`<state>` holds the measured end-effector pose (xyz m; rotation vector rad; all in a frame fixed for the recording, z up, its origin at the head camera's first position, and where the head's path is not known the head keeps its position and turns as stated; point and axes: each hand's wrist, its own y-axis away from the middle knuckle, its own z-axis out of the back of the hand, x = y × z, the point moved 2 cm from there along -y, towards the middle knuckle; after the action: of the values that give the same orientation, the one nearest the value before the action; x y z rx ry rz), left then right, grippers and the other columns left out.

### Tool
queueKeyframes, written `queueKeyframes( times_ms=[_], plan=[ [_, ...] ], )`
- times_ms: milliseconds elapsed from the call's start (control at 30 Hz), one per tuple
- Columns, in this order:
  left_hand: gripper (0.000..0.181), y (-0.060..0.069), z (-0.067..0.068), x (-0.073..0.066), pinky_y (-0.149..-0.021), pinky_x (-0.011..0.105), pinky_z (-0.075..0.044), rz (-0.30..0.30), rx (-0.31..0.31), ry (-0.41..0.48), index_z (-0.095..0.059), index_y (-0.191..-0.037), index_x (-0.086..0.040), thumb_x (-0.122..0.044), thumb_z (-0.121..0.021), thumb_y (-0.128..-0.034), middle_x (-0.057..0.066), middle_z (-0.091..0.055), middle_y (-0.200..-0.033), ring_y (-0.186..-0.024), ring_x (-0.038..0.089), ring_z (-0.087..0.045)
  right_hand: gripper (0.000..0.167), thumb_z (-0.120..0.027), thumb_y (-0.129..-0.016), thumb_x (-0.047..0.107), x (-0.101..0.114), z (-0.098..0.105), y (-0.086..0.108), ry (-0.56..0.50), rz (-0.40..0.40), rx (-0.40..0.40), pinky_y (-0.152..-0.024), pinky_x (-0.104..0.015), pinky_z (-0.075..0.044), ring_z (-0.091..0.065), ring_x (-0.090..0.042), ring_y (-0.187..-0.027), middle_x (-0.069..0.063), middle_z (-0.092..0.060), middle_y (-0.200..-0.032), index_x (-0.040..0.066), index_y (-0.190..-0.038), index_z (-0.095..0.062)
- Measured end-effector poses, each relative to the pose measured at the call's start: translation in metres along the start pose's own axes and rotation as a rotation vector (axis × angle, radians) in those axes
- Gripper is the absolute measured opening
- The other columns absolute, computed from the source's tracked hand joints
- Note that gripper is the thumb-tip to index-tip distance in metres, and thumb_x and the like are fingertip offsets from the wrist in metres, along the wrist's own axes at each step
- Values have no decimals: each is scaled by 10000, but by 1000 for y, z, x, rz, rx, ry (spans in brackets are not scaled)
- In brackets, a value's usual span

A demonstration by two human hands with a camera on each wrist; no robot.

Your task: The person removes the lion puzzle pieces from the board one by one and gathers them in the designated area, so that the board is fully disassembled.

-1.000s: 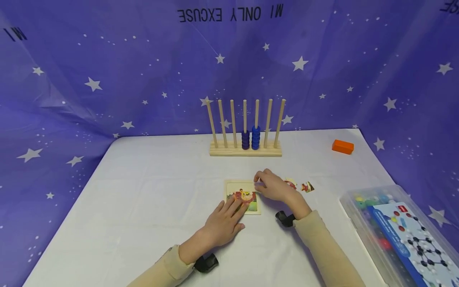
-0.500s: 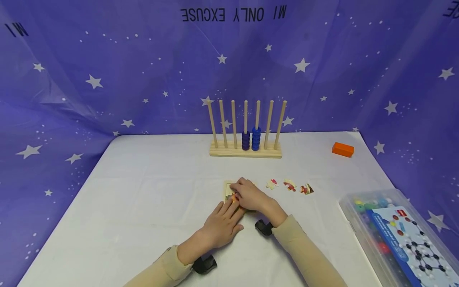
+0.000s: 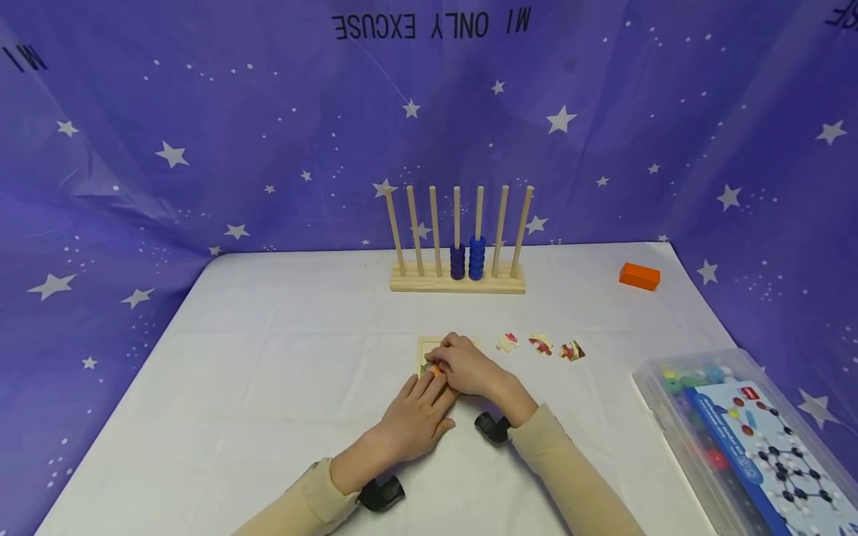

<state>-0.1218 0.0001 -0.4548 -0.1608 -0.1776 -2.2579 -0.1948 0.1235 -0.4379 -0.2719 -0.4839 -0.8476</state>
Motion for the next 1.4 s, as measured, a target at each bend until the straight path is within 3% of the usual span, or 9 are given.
queueKeyframes(
  times_ms=[167, 333, 933, 1267, 1400],
  plan=[
    [536, 1, 2, 0, -982, 416, -287, -13, -62, -7, -341, -1398, -190, -459, -385, -937, 33, -308, -1405, -1282, 243, -282, 266, -522, -897, 39, -3, 0, -1, -29, -8, 4, -838, -413, -384, -476, -238, -958, -74, -500, -1039, 63, -1141, -624],
    [564, 2, 5, -3, -972, 363, -300, -29, -76, -8, -387, -1364, -131, -471, -429, -916, 76, -340, -1384, -1252, 234, -319, 258, -559, -890, 74, -6, 0, -2, -65, 2, 5, -821, -402, -392, -484, -231, -959, -78, -501, -1044, 68, -1140, -624],
    [533, 4, 10, -13, -1008, 324, -270, -32, 5, -84, -372, -1374, -82, -405, -387, -950, 127, -360, -1384, -1269, 223, -319, 248, -631, -843, 97, -12, -4, -5, -132, 29, -32, -826, -390, -404, -512, -207, -936, -54, -545, -1021, 56, -1087, -634],
    [528, 5, 10, -14, -1014, 318, -260, -26, 21, -80, -376, -1376, -101, -410, -385, -949, 117, -360, -1388, -1273, 214, -319, 238, -650, -823, 51, -11, -4, -7, -198, 12, -36, -637, -270, -428, -497, -99, -691, 38, -546, -779, 81, -1054, -599],
    [528, 6, 11, -14, -1006, 312, -271, -29, 7, -105, -383, -1372, -107, -419, -388, -945, 112, -371, -1379, -1263, 214, -336, 228, -632, -837, 47, -11, -4, -6, -228, -10, -24, -609, -251, -435, -505, -79, -663, 49, -554, -760, 90, -1056, -588]
  ],
)
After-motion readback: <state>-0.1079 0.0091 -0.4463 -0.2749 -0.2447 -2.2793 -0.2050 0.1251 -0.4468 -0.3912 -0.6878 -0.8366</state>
